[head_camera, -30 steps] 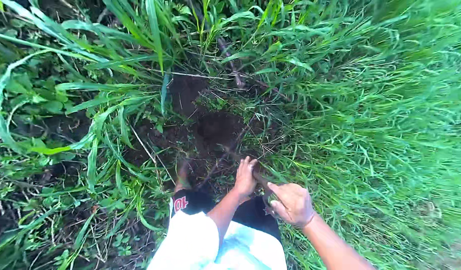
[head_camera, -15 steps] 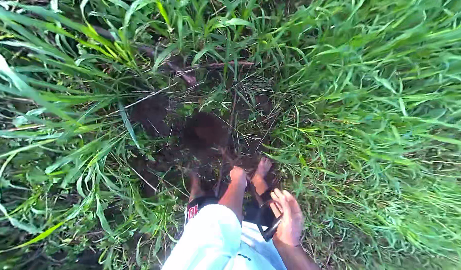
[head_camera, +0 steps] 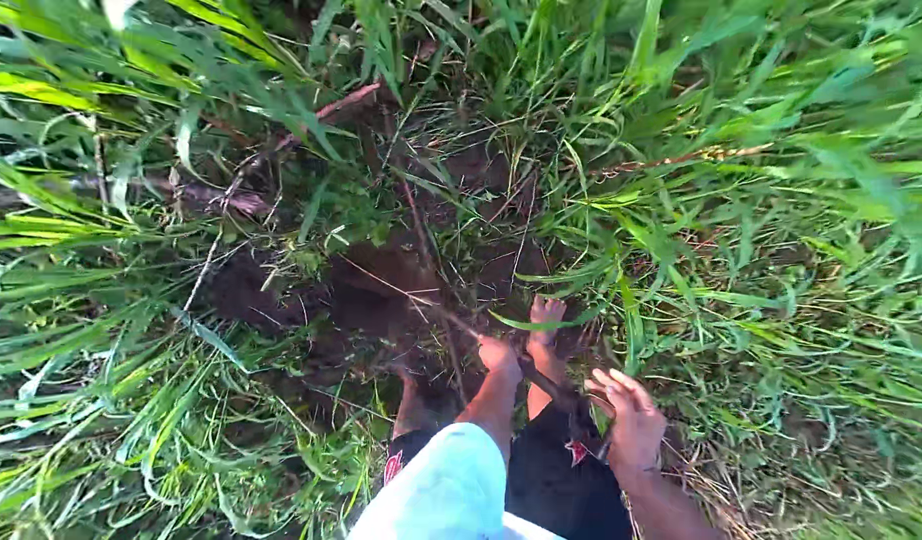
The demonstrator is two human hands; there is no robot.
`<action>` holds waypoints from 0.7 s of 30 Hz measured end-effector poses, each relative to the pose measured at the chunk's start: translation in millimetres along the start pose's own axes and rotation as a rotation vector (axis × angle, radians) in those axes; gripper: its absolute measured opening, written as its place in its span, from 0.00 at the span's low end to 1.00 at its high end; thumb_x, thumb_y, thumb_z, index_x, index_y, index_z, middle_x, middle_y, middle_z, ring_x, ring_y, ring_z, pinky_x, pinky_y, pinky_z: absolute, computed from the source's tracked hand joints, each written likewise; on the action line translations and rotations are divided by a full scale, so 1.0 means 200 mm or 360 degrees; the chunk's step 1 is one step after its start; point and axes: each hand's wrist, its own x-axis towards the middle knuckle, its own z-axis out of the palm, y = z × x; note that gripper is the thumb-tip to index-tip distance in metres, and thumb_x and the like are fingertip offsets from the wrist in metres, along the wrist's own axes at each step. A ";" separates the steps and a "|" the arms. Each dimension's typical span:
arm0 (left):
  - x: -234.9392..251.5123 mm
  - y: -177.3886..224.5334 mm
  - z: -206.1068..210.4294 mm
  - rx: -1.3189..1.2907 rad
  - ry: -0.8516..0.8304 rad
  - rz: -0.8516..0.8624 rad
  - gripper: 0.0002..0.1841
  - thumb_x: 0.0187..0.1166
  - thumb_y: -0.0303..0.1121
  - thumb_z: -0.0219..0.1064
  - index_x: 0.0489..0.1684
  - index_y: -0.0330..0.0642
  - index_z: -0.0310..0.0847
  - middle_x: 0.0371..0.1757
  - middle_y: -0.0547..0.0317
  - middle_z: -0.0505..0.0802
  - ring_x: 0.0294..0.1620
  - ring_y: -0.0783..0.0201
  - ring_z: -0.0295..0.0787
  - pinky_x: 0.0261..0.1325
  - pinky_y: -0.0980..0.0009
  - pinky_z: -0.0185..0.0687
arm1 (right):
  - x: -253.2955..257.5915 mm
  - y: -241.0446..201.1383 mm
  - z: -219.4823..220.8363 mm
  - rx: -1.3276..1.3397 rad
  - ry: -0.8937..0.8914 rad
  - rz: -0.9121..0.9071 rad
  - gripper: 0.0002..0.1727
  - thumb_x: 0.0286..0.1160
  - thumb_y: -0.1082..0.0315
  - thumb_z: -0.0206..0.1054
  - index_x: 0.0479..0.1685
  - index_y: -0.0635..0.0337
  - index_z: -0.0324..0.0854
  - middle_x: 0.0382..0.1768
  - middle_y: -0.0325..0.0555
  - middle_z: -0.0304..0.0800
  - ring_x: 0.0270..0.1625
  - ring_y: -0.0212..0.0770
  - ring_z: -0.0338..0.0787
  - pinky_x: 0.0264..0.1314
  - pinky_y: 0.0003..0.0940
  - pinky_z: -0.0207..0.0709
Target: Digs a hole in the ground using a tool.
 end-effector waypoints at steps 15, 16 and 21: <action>0.27 -0.26 0.35 -0.0045 0.0075 0.0091 0.35 0.97 0.53 0.31 0.62 0.33 0.79 0.51 0.38 0.90 0.48 0.47 0.89 0.53 0.47 0.86 | 0.42 0.49 -0.25 -0.0517 0.0166 0.0262 0.28 0.92 0.51 0.43 0.33 0.59 0.82 0.10 0.33 0.69 0.09 0.33 0.70 0.13 0.36 0.73; 0.29 -0.27 0.34 -0.0133 0.0033 0.0062 0.35 0.97 0.53 0.33 0.65 0.32 0.79 0.55 0.36 0.90 0.53 0.45 0.88 0.59 0.47 0.84 | 0.45 0.54 -0.27 -0.0538 0.0208 0.0241 0.30 0.93 0.50 0.41 0.34 0.59 0.83 0.10 0.33 0.71 0.09 0.34 0.71 0.13 0.36 0.74; 0.51 -0.04 0.12 -0.0802 -0.0150 -0.0141 0.39 0.90 0.68 0.32 0.52 0.40 0.76 0.29 0.50 0.84 0.23 0.56 0.81 0.26 0.55 0.83 | 0.30 0.43 -0.09 -0.0431 0.0454 0.0465 0.30 0.93 0.43 0.45 0.29 0.55 0.79 0.10 0.32 0.68 0.09 0.33 0.68 0.13 0.35 0.71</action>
